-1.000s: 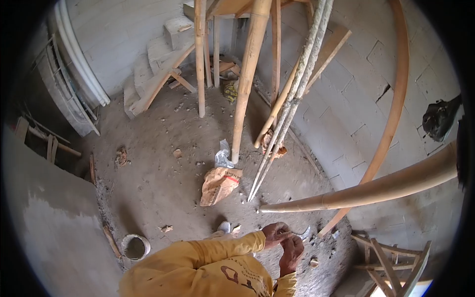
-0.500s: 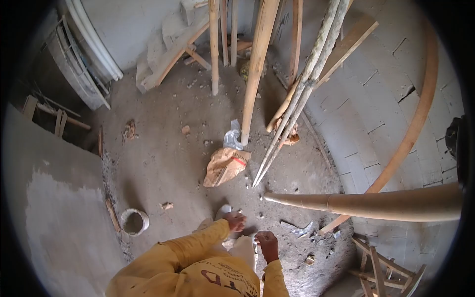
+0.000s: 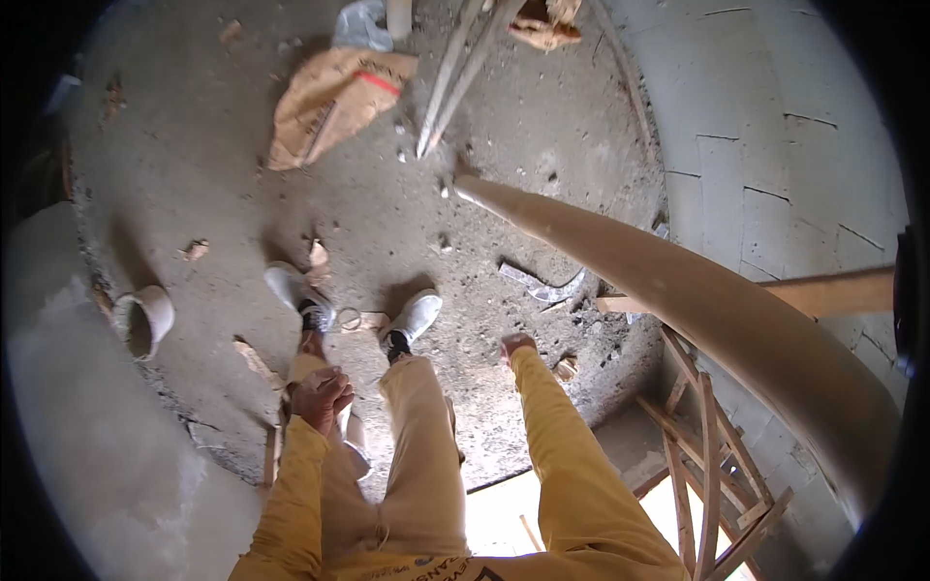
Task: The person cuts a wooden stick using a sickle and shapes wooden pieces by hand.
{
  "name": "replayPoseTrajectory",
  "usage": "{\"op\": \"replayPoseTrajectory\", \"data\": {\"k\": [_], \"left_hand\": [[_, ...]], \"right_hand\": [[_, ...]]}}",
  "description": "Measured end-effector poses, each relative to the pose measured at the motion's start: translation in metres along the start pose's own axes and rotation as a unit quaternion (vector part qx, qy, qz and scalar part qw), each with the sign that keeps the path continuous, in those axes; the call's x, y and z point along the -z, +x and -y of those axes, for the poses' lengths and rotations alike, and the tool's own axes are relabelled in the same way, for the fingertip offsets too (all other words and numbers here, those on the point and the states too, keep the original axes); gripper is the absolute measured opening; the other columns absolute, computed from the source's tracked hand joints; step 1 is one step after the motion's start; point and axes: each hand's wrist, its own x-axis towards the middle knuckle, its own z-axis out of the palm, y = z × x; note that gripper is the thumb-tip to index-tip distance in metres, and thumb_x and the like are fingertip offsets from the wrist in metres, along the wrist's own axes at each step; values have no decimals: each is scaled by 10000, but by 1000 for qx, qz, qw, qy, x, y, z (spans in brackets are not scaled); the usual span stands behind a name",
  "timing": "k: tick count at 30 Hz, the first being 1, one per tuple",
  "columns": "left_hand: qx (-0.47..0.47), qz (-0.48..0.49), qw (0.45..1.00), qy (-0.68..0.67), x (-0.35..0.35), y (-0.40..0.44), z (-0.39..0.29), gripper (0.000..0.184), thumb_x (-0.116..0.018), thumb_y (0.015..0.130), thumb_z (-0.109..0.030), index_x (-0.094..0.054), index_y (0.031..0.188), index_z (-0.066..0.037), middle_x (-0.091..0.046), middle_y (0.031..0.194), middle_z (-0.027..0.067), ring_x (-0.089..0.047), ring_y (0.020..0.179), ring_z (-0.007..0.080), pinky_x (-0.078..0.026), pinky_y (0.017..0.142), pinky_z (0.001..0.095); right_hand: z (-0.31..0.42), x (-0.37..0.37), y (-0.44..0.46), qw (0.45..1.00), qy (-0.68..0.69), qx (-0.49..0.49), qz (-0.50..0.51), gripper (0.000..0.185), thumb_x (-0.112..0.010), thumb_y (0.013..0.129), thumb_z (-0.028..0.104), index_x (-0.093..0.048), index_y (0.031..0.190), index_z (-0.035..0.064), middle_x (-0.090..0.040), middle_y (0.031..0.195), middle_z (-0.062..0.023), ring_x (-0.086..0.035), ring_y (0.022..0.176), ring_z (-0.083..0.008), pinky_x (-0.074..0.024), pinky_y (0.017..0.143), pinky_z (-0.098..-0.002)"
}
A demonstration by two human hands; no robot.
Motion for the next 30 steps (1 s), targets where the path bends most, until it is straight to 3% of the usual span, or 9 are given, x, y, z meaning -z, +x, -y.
{"op": "replayPoseTrajectory", "data": {"k": [6, 11, 12, 14, 18, 22, 24, 27, 30], "left_hand": [[42, 239, 932, -268, -45, 123, 30, 249, -690, 895, -154, -582, 1105, -74, -591, 869, -6, -574, 815, 107, -483, 715, 286], [79, 237, 887, -388, -39, 191, 39, 301, -608, 957, -174, -538, 1228, -65, -616, 920, 2, -602, 843, 118, -509, 820, 315], [80, 228, 891, -385, -33, 202, 40, 301, -608, 957, -174, -538, 1228, -65, -616, 920, 2, -602, 843, 118, -509, 820, 315], [65, 237, 886, -394, -24, 215, 41, 304, -587, 969, -192, -533, 1235, -54, -629, 938, 15, -620, 879, 145, -521, 837, 329], [55, 234, 876, -418, -15, 225, 31, 298, -541, 985, -162, -524, 1263, -55, -650, 970, 47, -640, 931, 197, -527, 864, 348], [38, 247, 865, -436, -6, 217, 9, 290, -530, 982, -128, -525, 1264, -60, -655, 972, 55, -642, 943, 202, -524, 883, 371], [48, 251, 841, -477, -2, 204, -11, 271, -547, 970, -139, -542, 1218, -30, -653, 980, 60, -614, 914, 163, -483, 909, 364], [34, 280, 829, -482, 2, 172, -54, 216, -547, 949, -108, -584, 1140, -16, -654, 922, 61, -610, 884, 155, -472, 894, 357], [28, 315, 821, -475, 9, 129, -111, 82, -559, 939, -83, -602, 1004, -59, -655, 859, 54, -630, 845, 173, -500, 876, 389]], "right_hand": [[-4, -8, 176, 973, 208, -94, -40, 516, -641, 881, 434, -322, 1260, 291, -519, 1171, -147, -592, 945, -341, -501, 709, -490], [51, -24, 250, 892, 413, -173, -68, 778, -608, 900, 492, -103, 1488, 422, -419, 1433, -162, -555, 1129, -415, -487, 764, -565], [62, -27, 253, 891, 416, -165, -70, 768, -610, 893, 496, -144, 1494, 392, -411, 1445, -137, -586, 1085, -391, -500, 736, -548], [65, -45, 271, 879, 409, -177, -167, 741, -613, 887, 494, -227, 1488, 298, -519, 1338, -134, -642, 939, -354, -530, 659, -485], [57, -49, 280, 872, 420, -206, -144, 677, -643, 870, 464, -326, 1426, 243, -557, 1200, -136, -622, 926, -323, -538, 637, -457], [0, -81, 273, 845, 405, -226, -265, 452, -657, 847, 393, -502, 1163, 110, -621, 909, -141, -593, 640, -280, -516, 505, -399], [36, -67, 197, 743, 485, -343, -308, 332, -621, 864, 353, -515, 985, 62, -590, 807, -146, -551, 577, -267, -506, 483, -406], [4, -35, 125, 856, 379, -322, -143, 288, -578, 879, 308, -520, 911, 27, -546, 689, -125, -525, 522, -266, -508, 474, -440], [-10, 0, 63, 836, 422, -336, -101, 251, -541, 894, 272, -548, 897, 21, -558, 669, -115, -531, 500, -261, -532, 478, -475]]}}
